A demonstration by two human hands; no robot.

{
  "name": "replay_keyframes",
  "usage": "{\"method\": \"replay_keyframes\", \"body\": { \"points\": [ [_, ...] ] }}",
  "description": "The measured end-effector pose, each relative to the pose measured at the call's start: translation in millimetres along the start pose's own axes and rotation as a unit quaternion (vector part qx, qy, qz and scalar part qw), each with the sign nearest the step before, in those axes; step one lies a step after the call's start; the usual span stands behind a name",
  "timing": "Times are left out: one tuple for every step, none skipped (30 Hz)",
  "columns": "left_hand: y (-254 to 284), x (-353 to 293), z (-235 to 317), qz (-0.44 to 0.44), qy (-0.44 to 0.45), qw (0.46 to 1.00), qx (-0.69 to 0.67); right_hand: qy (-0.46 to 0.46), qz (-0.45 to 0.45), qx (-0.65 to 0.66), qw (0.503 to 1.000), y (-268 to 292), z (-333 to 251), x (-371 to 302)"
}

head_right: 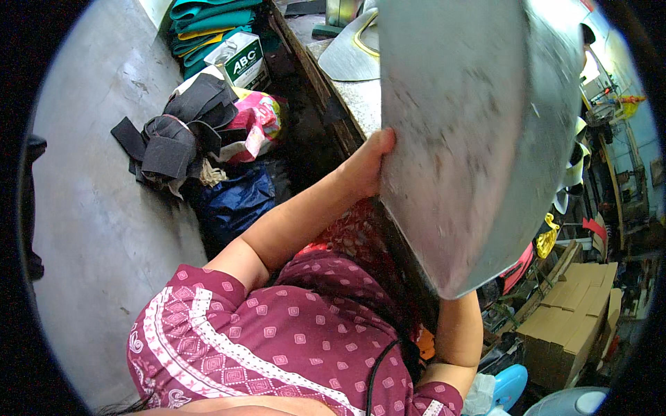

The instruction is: The person handles white slip-on sandals and a cardboard box, then uses a small tool to work on the sole of a sandal. They also handle a pink fabric piece and a small jar, placing items on a cluttered workbench.

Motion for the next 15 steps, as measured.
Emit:
{"method": "replay_keyframes", "body": {
  "points": [
    [-1.4, 2.4, 0.1, -0.008, 0.006, 1.0, 0.003, 0.006, 0.008, 0.001, 1.0, 4.2, -1.9, -3.9],
    [-2.1, 4.9, 0.5, -0.016, 0.011, 1.0, 0.006, 0.009, 0.014, -0.001, 1.0, 8.1, -3.6, -7.8],
    [-2.6, 6.9, 0.5, -0.024, 0.017, 1.0, 0.009, 0.008, 0.018, -0.002, 1.0, 11.1, -4.6, -12.4],
    [-2.4, 8.5, 1.1, -0.027, 0.021, 0.999, 0.005, 0.009, 0.022, -0.003, 1.0, 13.5, -5.2, -15.3],
    [-2.2, 9.1, 1.0, -0.029, 0.027, 0.999, 0.0, 0.01, 0.027, -0.003, 1.0, 15.4, -5.4, -19.0],
    [-1.8, 9.5, 0.8, -0.028, 0.021, 0.999, 0.004, 0.011, 0.028, -0.003, 1.0, 17.5, -5.9, -20.7],
    [-1.0, 9.8, 0.3, -0.028, 0.015, 0.999, 0.007, 0.011, 0.033, -0.005, 0.999, 17.9, -5.0, -23.4],
    [-0.5, 9.6, -0.9, -0.03, 0.013, 0.999, 0.008, 0.01, 0.033, -0.003, 0.999, 18.1, -3.9, -23.2],
    [0.2, 9.6, -2.1, -0.032, 0.01, 0.999, 0.004, 0.009, 0.035, -0.006, 0.999, 17.7, -2.7, -24.7],
    [1.3, 9.7, -3.0, -0.035, 0.01, 0.999, 0.0, 0.009, 0.036, -0.006, 0.999, 17.4, -1.8, -24.6],
    [2.2, 9.9, -4.1, -0.038, 0.008, 0.999, -0.002, 0.009, 0.038, -0.005, 0.999, 17.0, -1.1, -24.5],
    [3.2, 10.1, -5.0, -0.041, 0.007, 0.999, -0.005, 0.008, 0.036, -0.004, 0.999, 16.3, -0.4, -23.7],
    [4.4, 10.9, -5.6, -0.043, 0.003, 0.999, -0.007, 0.008, 0.036, -0.003, 0.999, 15.9, -0.3, -23.2],
    [5.8, 11.4, -6.2, -0.046, 0.004, 0.999, -0.011, 0.008, 0.035, -0.002, 0.999, 15.3, 0.0, -22.7],
    [7.2, 12.1, -6.6, -0.048, 0.005, 0.999, -0.015, 0.008, 0.035, -0.002, 0.999, 14.8, 0.2, -22.0]
  ]
}}
Point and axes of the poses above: each hand's wrist, its own x-axis towards the middle knuckle, its own y-axis out of the back of the hand, z = x × y, the point moved 1 cm from there along x, towards the middle knuckle
